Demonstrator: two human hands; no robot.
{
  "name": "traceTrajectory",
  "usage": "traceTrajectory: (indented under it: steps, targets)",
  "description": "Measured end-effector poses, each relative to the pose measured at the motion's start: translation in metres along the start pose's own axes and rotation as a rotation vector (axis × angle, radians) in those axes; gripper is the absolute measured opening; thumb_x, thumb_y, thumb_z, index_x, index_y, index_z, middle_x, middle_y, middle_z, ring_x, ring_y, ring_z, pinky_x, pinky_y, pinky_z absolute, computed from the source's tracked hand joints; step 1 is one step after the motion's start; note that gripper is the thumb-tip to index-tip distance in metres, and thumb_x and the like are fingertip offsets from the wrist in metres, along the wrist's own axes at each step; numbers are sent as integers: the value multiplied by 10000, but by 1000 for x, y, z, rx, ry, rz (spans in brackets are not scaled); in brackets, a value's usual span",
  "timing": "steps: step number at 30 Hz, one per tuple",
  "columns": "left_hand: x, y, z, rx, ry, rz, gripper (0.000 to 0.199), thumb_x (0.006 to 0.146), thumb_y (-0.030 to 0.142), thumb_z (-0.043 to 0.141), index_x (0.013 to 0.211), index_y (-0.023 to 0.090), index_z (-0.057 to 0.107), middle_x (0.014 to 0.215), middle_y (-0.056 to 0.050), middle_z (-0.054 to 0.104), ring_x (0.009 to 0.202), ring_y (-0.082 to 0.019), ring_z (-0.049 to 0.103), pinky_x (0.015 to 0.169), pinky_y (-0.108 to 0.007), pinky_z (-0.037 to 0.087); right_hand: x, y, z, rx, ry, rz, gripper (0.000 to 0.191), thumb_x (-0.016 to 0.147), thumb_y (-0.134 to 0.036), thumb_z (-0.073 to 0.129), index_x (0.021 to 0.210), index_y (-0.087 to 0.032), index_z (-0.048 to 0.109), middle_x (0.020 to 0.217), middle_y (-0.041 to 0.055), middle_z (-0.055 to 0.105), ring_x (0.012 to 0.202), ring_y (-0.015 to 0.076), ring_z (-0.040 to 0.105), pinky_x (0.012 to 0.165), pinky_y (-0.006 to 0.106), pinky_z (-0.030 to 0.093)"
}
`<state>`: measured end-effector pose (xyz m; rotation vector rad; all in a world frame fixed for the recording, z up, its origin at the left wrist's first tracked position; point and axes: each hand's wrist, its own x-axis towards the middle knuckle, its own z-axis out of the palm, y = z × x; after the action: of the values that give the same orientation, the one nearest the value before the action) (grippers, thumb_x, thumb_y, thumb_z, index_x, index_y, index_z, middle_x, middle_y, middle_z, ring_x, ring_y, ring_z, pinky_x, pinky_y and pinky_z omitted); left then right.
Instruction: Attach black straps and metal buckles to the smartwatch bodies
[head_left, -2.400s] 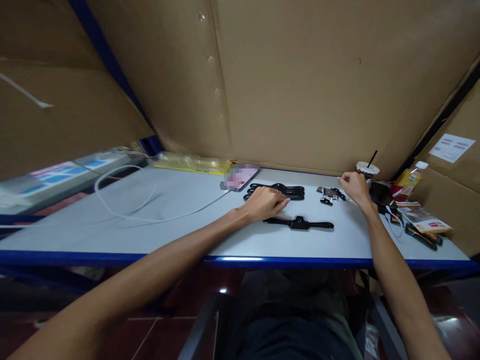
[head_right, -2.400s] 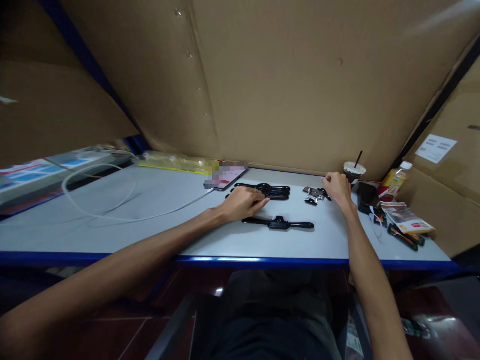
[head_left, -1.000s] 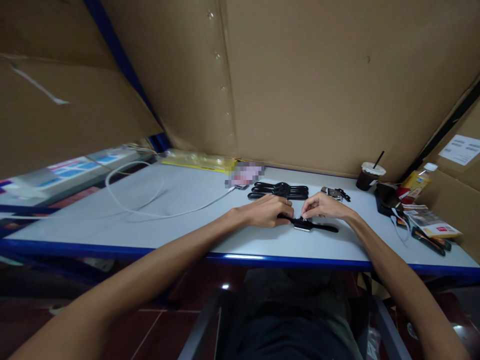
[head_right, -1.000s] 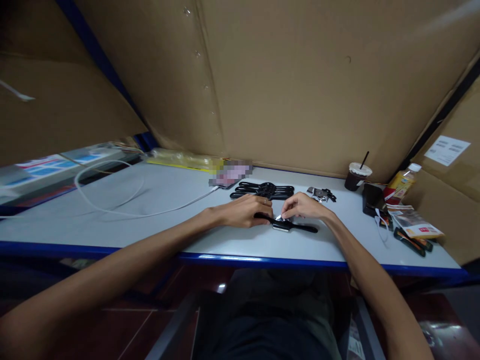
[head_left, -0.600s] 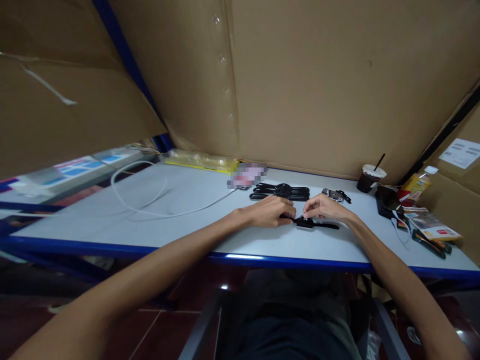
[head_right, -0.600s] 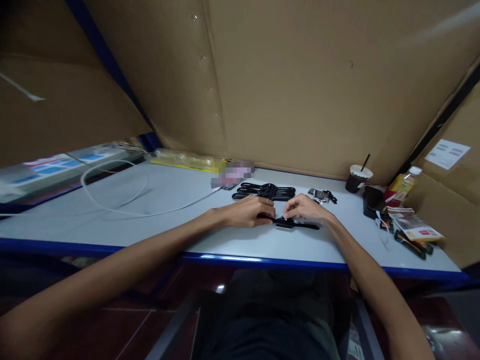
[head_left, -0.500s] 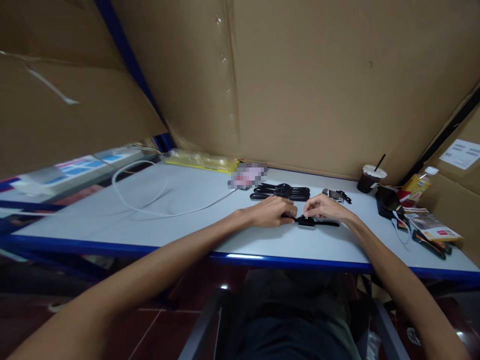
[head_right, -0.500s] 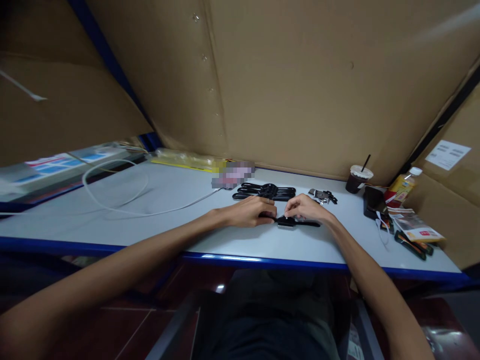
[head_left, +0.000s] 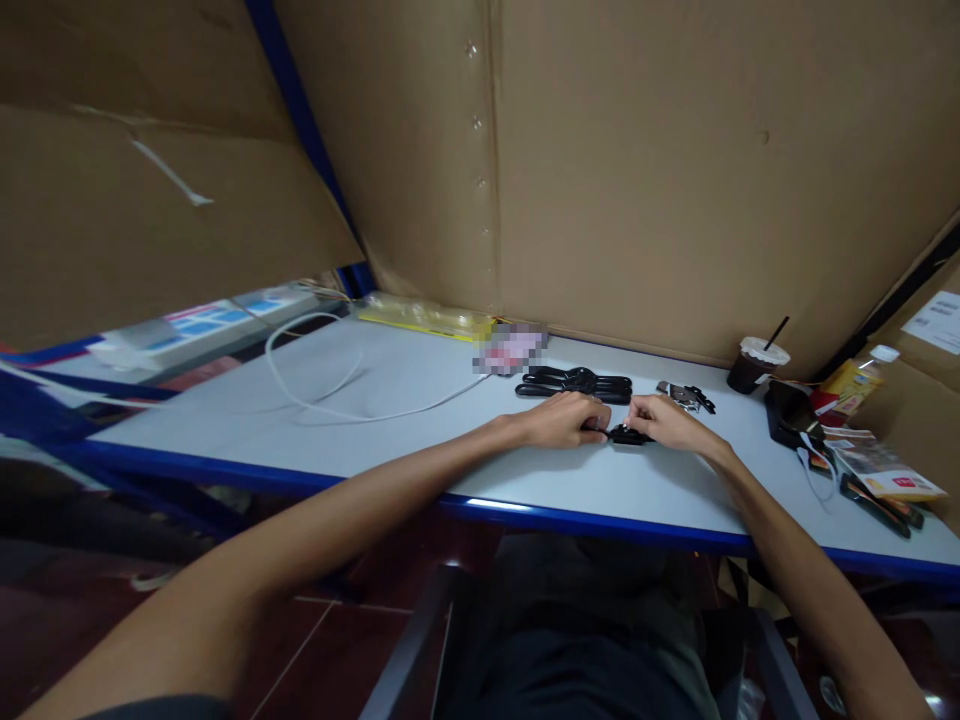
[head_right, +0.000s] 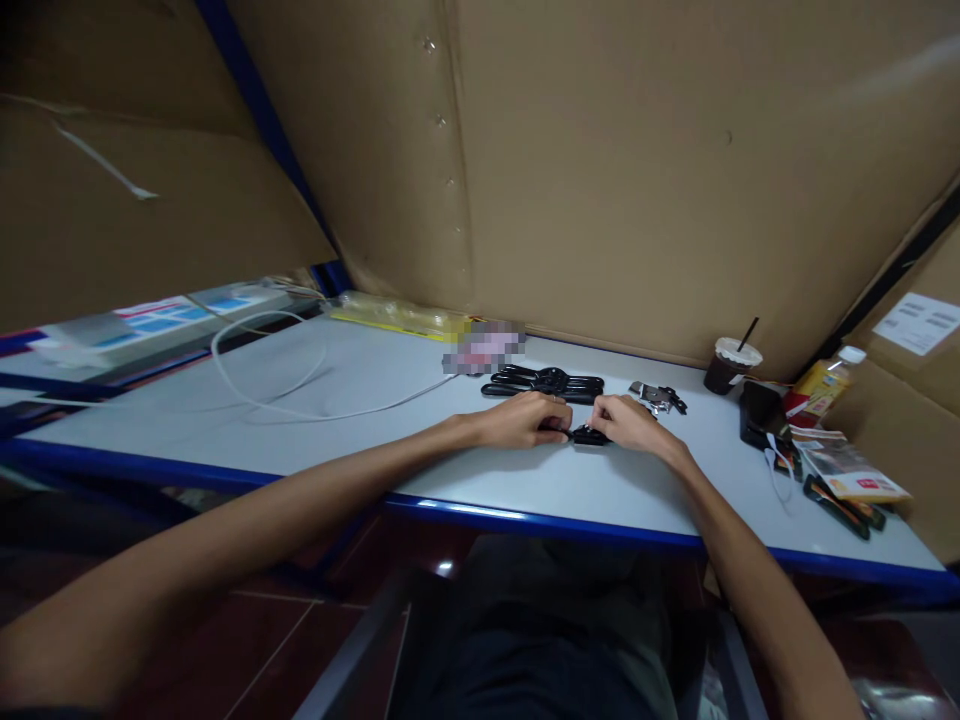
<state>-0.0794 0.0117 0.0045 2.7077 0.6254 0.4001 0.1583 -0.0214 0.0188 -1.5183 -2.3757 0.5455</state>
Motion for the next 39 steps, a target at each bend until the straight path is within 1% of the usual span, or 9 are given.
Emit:
traceTrajectory:
  steps: [5,8,12,17,21,28,31,35,39]
  targets:
    - [0,3,5,63,3,1,185,963,368,588,924,189,616,863,-37,642,730,-167,523,631,-288,288,-9,-17,10,-467,72,63,266,1037,-269,417,1037,-147,654,857,135,719,706,204,595,635,319,238]
    - [1,3,9,117,6,-15,289,970,475,604,966,186,613,878,-51,649,725,-177,537,615,-290,273,-12,-24,15,-574,75,76,332,1052,-266,366,1080,-121,663,900,178,736,680,207,610,636,333,234]
    - [1,2,12,139,13,-2,384,956,562,617,986,179,611,899,-60,655,730,-181,559,615,-292,294,-13,-30,17,-614,99,58,321,1037,-232,374,1043,-124,676,962,182,750,718,209,641,651,333,263]
    - [2,1,14,131,37,-1,436,951,615,615,953,179,600,890,-55,660,729,-182,571,609,-289,301,-13,-36,17,-622,98,39,291,1010,-211,416,1026,-146,699,967,146,762,777,214,663,660,324,281]
    - [1,-1,18,144,56,-41,449,952,620,616,1023,178,597,896,-64,676,746,-207,607,612,-292,324,-12,-40,21,-573,112,27,270,991,-201,454,1027,-144,716,971,140,769,799,219,674,683,317,307]
    - [0,-4,22,179,40,-104,445,959,623,584,1043,186,602,862,-57,686,762,-234,640,624,-292,361,-9,-52,32,-447,151,210,335,1004,-255,457,1080,-133,759,1020,194,783,898,297,725,750,338,416]
    - [0,-3,22,187,30,-108,386,948,555,610,1081,192,595,886,-53,697,775,-230,647,633,-290,370,-9,-57,37,-418,177,277,337,992,-265,473,1074,-135,772,1050,200,785,947,316,731,777,353,443]
    - [1,-3,21,195,28,-108,288,937,452,587,1049,187,569,839,-40,675,736,-218,622,630,-297,366,-11,-57,42,-360,234,268,339,1001,-280,460,1108,-147,754,1062,175,788,938,301,729,780,357,446]
    - [2,-5,20,170,6,-90,295,933,497,555,923,204,522,811,-27,642,670,-190,566,612,-295,352,-14,-53,40,-271,280,212,304,995,-255,467,1133,-146,714,1090,147,777,899,259,702,766,348,430]
